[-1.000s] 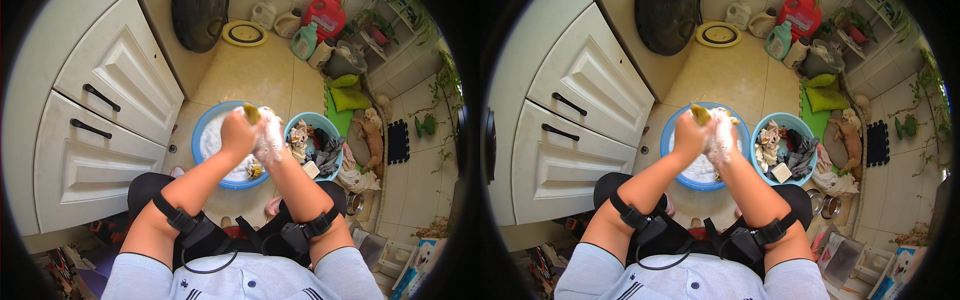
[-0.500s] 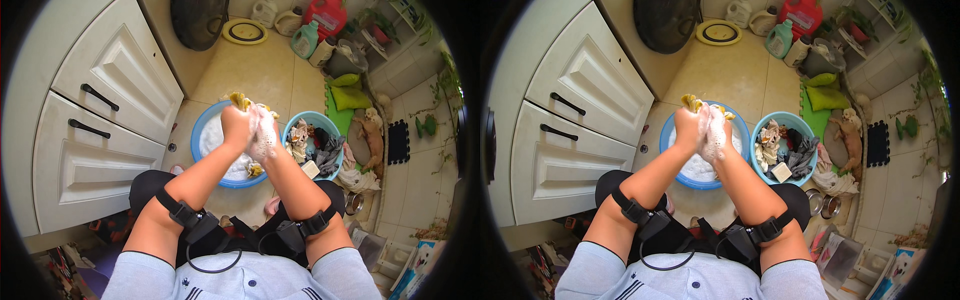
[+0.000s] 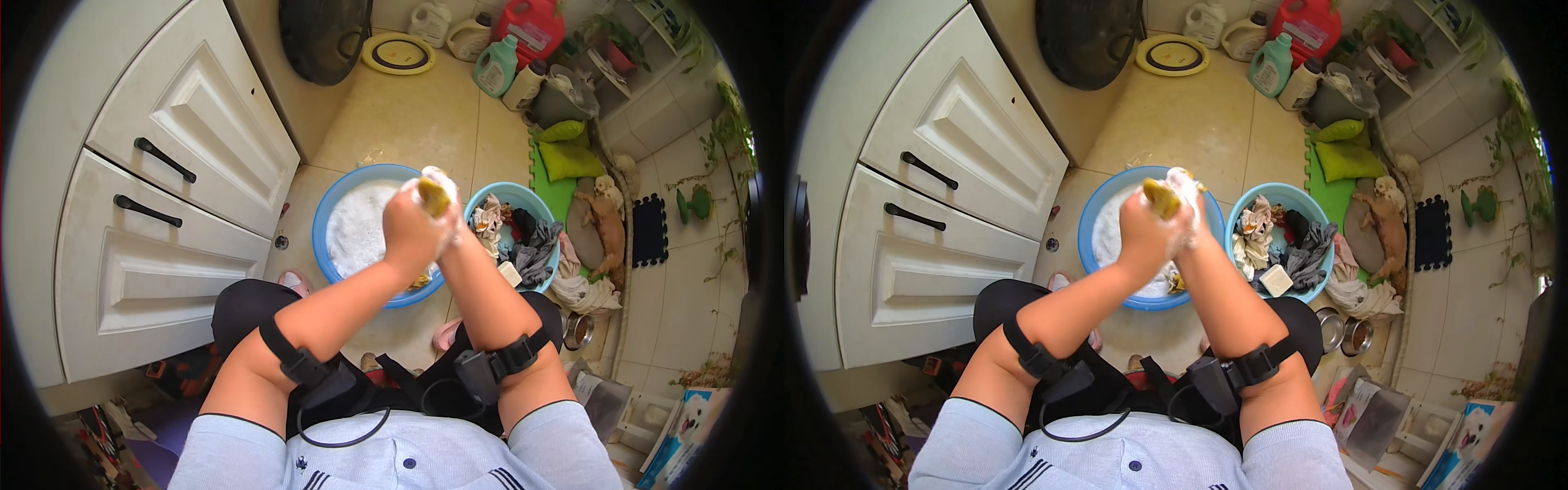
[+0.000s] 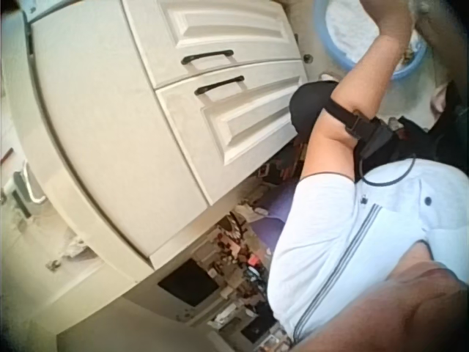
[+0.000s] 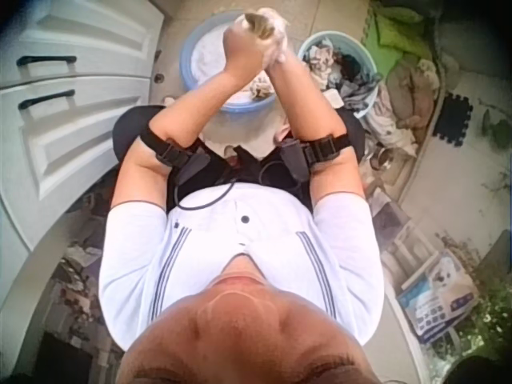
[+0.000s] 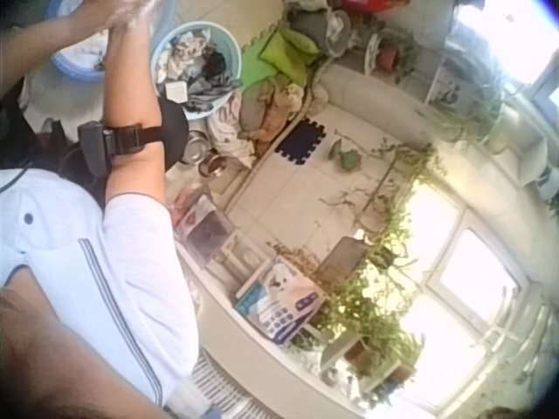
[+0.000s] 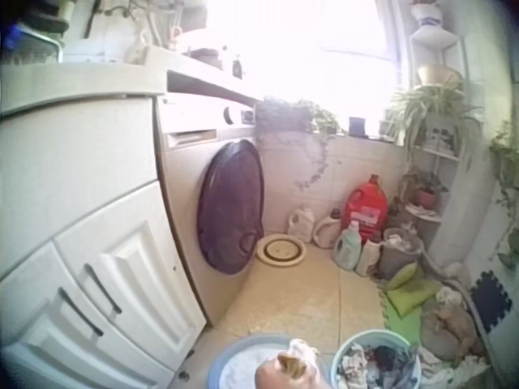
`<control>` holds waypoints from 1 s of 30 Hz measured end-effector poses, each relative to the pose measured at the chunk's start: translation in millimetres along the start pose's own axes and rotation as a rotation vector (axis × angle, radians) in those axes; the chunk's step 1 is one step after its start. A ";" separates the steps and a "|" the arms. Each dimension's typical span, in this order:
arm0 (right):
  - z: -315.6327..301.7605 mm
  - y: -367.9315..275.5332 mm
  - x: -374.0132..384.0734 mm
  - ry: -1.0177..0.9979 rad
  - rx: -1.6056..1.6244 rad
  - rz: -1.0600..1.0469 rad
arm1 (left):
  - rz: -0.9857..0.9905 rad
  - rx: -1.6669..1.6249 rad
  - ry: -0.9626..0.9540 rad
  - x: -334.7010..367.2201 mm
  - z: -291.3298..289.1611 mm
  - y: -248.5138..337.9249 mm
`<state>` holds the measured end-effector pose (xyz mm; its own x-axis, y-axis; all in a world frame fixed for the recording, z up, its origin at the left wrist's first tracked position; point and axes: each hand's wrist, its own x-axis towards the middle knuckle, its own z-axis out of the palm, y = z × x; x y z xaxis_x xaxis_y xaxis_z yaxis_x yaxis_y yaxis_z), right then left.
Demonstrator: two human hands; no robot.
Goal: Hand wash a yellow and grey striped garment in a basin of soapy water.
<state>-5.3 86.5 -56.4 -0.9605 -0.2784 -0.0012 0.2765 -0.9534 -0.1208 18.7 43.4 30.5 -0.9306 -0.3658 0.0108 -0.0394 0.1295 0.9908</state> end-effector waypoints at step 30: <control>71.8 0.2 -5.2 0.446 -0.548 -0.001 | -0.036 -0.256 -0.179 60.3 -44.0 -26.9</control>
<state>2.1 79.4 14.8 -0.9149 -0.0911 -0.3934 0.3317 -0.7252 -0.6034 -20.4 -22.7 10.5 -0.9805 -0.1947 -0.0264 -0.0018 -0.1254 0.9921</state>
